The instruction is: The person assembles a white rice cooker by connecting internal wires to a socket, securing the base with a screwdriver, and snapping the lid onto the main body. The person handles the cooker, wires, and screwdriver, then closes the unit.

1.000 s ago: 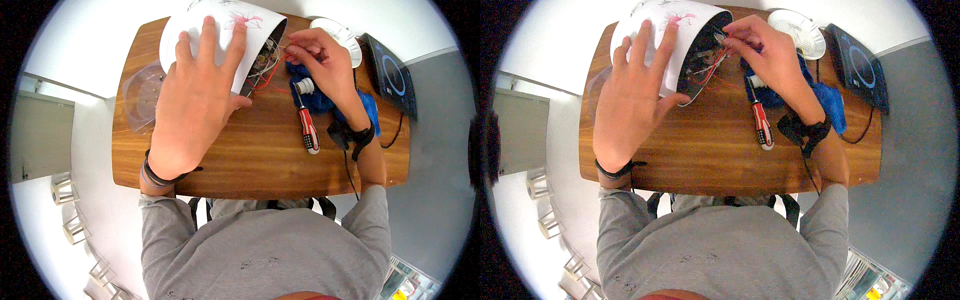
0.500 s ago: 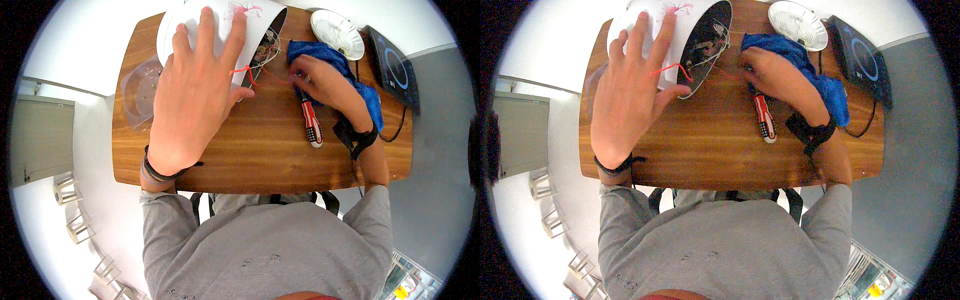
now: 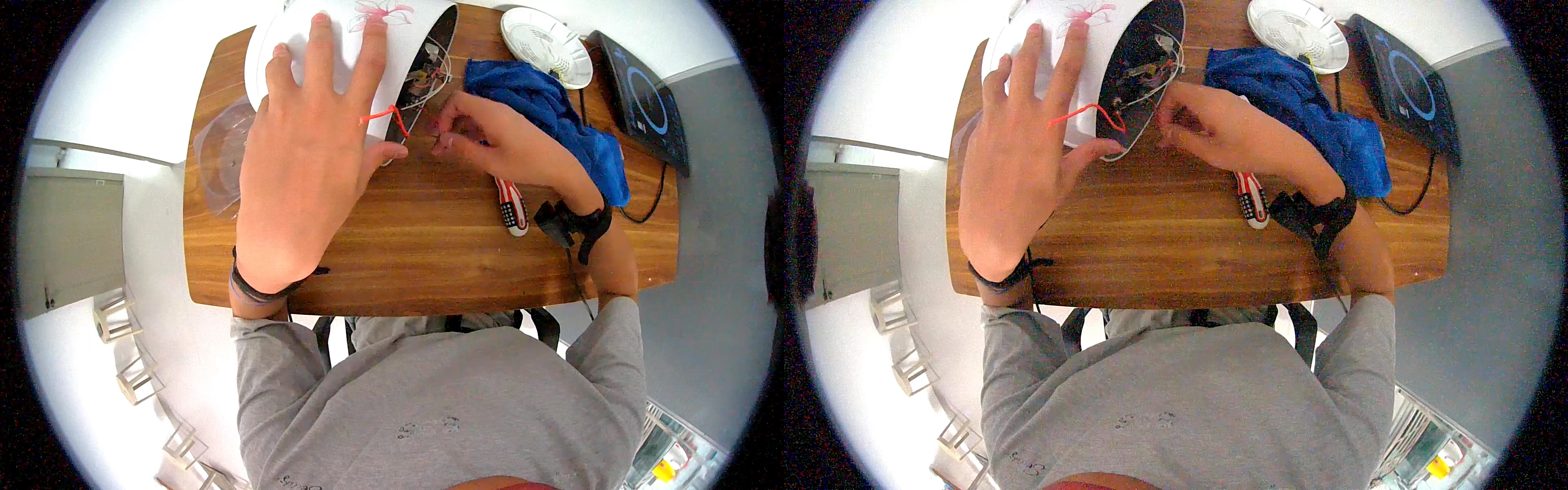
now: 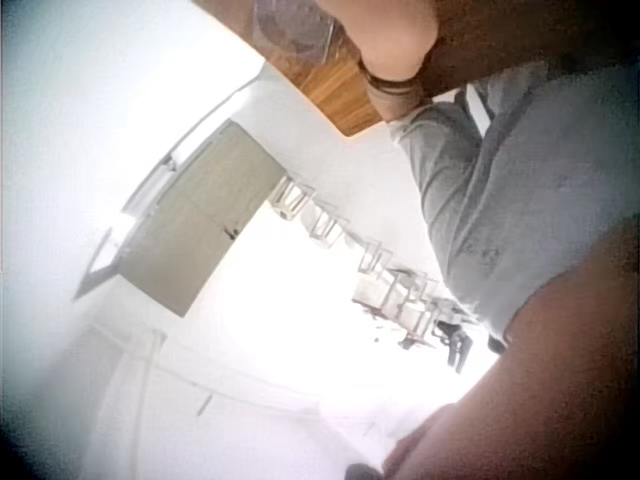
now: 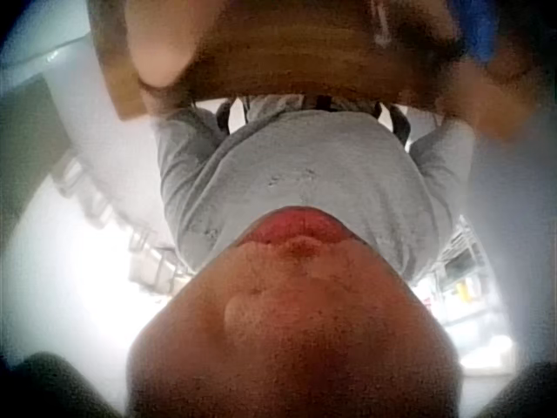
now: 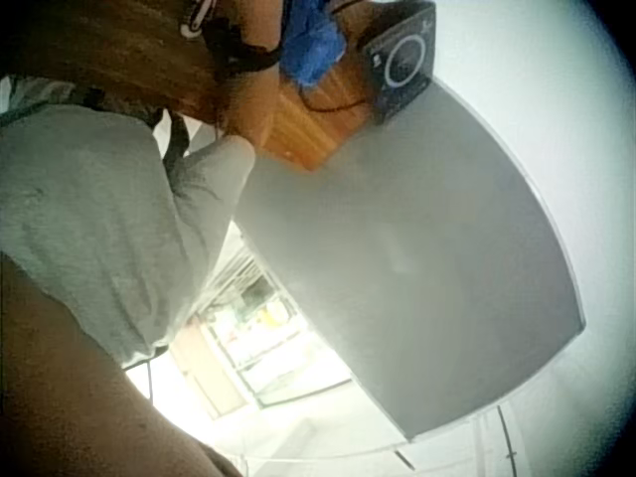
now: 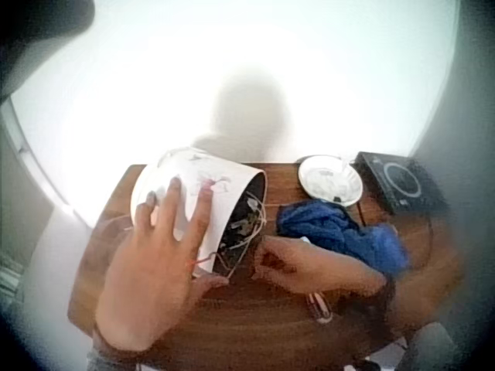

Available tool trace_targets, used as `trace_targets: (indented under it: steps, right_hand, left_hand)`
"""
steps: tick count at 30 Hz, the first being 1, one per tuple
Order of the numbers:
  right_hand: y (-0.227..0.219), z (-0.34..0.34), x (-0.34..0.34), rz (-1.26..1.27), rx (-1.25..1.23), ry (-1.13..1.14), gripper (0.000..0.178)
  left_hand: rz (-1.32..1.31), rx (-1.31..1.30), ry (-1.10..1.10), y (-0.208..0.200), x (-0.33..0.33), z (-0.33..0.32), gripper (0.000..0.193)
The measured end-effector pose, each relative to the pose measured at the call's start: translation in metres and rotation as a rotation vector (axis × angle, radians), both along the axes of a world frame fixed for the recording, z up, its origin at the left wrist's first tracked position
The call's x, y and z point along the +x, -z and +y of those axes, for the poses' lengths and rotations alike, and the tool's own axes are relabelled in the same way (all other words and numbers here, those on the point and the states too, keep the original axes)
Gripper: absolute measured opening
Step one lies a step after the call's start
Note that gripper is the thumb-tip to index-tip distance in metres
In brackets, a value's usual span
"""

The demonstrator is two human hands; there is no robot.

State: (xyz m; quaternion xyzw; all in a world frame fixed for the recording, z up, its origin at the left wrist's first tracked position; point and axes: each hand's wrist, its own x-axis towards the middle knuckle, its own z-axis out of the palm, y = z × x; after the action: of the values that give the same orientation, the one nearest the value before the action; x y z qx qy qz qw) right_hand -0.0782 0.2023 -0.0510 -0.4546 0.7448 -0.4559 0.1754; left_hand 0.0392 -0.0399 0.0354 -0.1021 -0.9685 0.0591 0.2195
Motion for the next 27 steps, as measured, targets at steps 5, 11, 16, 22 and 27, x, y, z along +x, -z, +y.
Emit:
trace_targets:
  steps: [5, 11, 16, 22, 27]
  right_hand:
    - [0.020, 0.002, -0.013, -0.144, -0.175, 0.056, 0.012]
    - [0.023, 0.002, -0.027, -0.351, -0.207, 0.044, 0.015]
    - [0.039, -0.013, -0.028, -0.364, -0.013, -0.019, 0.014]
    - [0.030, -0.033, -0.025, -0.083, 0.251, 0.000, 0.017]
    - [0.021, -0.013, -0.029, 0.300, 0.410, 0.027, 0.024]
  left_hand:
    - [-0.011, 0.010, -0.001, -0.002, 0.001, 0.000, 0.113]
    - [-0.188, -0.141, -0.087, -0.031, 0.003, 0.008, 0.114]
    - [-0.071, -0.036, -0.030, -0.012, 0.002, 0.001, 0.112]
    - [0.005, -0.001, -0.002, -0.003, 0.001, -0.003, 0.113]
    - [-0.017, 0.093, -0.021, -0.004, -0.001, -0.002, 0.113]
